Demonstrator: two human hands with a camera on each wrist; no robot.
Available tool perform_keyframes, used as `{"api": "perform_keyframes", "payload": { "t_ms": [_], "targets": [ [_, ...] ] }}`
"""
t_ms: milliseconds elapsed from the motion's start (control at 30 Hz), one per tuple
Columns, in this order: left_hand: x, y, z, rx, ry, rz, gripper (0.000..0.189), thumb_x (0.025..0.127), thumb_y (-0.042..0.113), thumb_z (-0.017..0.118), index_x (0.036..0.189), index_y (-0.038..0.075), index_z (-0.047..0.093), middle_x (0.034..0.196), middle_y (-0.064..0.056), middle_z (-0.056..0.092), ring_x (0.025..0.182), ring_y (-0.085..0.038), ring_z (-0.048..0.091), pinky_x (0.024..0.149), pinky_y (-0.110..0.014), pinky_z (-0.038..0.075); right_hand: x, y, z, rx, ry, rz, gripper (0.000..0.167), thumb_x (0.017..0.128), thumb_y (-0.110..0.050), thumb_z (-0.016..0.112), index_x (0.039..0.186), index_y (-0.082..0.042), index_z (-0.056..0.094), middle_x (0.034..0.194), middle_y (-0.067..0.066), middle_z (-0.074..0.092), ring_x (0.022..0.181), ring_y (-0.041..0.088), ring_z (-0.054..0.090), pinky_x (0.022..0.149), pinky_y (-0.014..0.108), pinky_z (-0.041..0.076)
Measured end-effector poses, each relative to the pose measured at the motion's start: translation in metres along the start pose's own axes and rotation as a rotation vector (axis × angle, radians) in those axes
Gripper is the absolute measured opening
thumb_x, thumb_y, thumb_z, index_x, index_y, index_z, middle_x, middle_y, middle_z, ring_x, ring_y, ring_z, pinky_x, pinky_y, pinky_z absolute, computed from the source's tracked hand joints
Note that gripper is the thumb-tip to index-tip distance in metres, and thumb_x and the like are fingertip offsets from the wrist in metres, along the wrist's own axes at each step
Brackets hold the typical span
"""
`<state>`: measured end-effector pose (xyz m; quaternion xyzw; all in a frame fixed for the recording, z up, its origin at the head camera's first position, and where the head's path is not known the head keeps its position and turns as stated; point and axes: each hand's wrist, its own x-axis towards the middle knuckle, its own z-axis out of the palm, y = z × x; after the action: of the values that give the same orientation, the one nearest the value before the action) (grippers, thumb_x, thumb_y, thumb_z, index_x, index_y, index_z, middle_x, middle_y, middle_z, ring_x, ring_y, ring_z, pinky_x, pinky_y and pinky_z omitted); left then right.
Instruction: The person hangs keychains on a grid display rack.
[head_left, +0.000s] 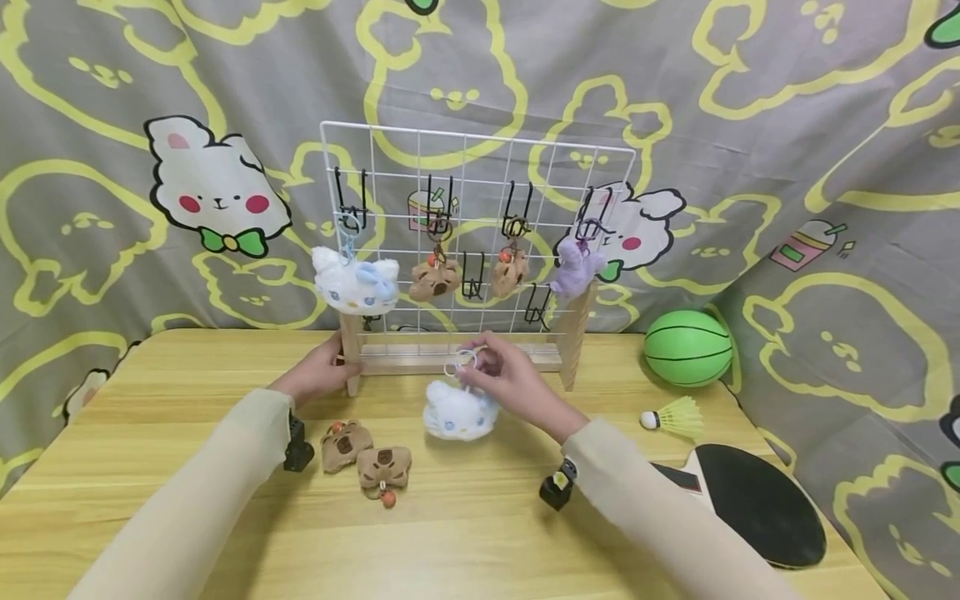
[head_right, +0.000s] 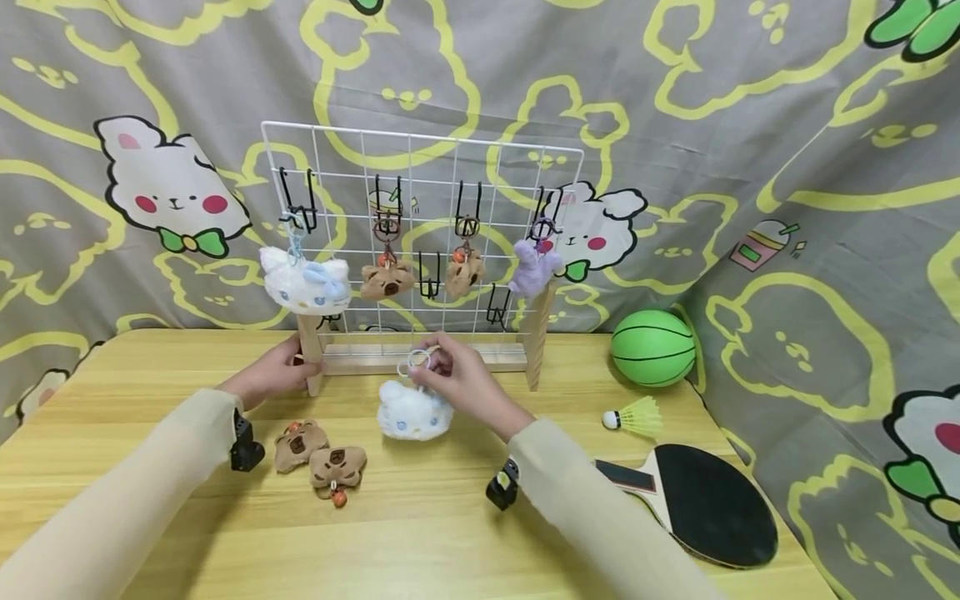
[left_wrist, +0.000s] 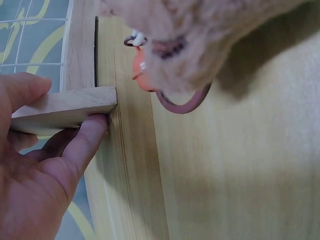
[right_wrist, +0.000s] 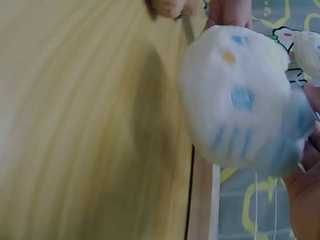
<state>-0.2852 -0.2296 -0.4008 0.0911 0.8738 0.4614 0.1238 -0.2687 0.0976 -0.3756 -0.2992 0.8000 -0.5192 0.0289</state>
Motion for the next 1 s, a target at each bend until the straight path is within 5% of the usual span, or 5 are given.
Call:
{"api": "perform_keyframes", "payload": {
  "t_ms": [300,433,600,767,1000],
  "targets": [
    [0.002,-0.001,0.001,0.007,0.019,0.003,0.082,0.107,0.012,0.050,0.165,-0.005,-0.006,0.166,-0.040,0.018,0.149,-0.058,0.032,0.121,-0.067,0.036,0.036,-0.019,0.026,0.018,0.019,-0.035,0.035,0.097,-0.008,0.072,0.130,0.000,0.062,0.096,0.021,0.077,0.080,0.009,0.072,0.078,0.027,0.063],
    [0.003,-0.002,0.002,-0.017,0.024,-0.008,0.083,0.107,0.015,0.053,0.166,-0.006,-0.002,0.165,-0.039,0.024,0.146,-0.055,0.039,0.117,-0.062,0.043,0.044,-0.025,0.035,0.019,0.001,-0.039,0.037,0.098,-0.009,0.071,0.132,0.002,0.061,0.096,0.021,0.077,0.079,0.007,0.071,0.078,0.027,0.061],
    [0.002,-0.002,0.001,-0.053,0.017,-0.011,0.081,0.108,0.019,0.051,0.166,-0.006,-0.001,0.164,-0.040,0.023,0.147,-0.056,0.036,0.120,-0.064,0.040,0.051,-0.025,0.046,0.031,-0.016,-0.042,0.036,0.098,-0.007,0.071,0.132,0.000,0.061,0.097,0.021,0.076,0.079,0.006,0.070,0.077,0.023,0.060],
    [0.003,-0.003,0.000,-0.085,0.013,-0.009,0.073,0.113,0.029,0.042,0.164,-0.010,0.006,0.153,-0.042,0.037,0.137,-0.051,0.050,0.108,-0.052,0.052,0.055,-0.026,0.053,0.051,-0.028,-0.067,0.035,0.098,-0.006,0.071,0.131,-0.001,0.063,0.098,0.022,0.075,0.077,0.007,0.069,0.074,0.024,0.061],
    [0.005,0.002,-0.002,-0.250,-0.042,-0.114,0.086,0.109,0.059,0.018,0.167,0.001,-0.008,0.169,-0.037,0.010,0.154,-0.058,0.025,0.121,-0.066,0.036,0.062,-0.030,0.060,0.048,-0.029,-0.083,0.033,0.098,-0.006,0.072,0.130,-0.003,0.065,0.096,0.021,0.075,0.073,0.006,0.068,0.070,0.022,0.060]
  ]
}}
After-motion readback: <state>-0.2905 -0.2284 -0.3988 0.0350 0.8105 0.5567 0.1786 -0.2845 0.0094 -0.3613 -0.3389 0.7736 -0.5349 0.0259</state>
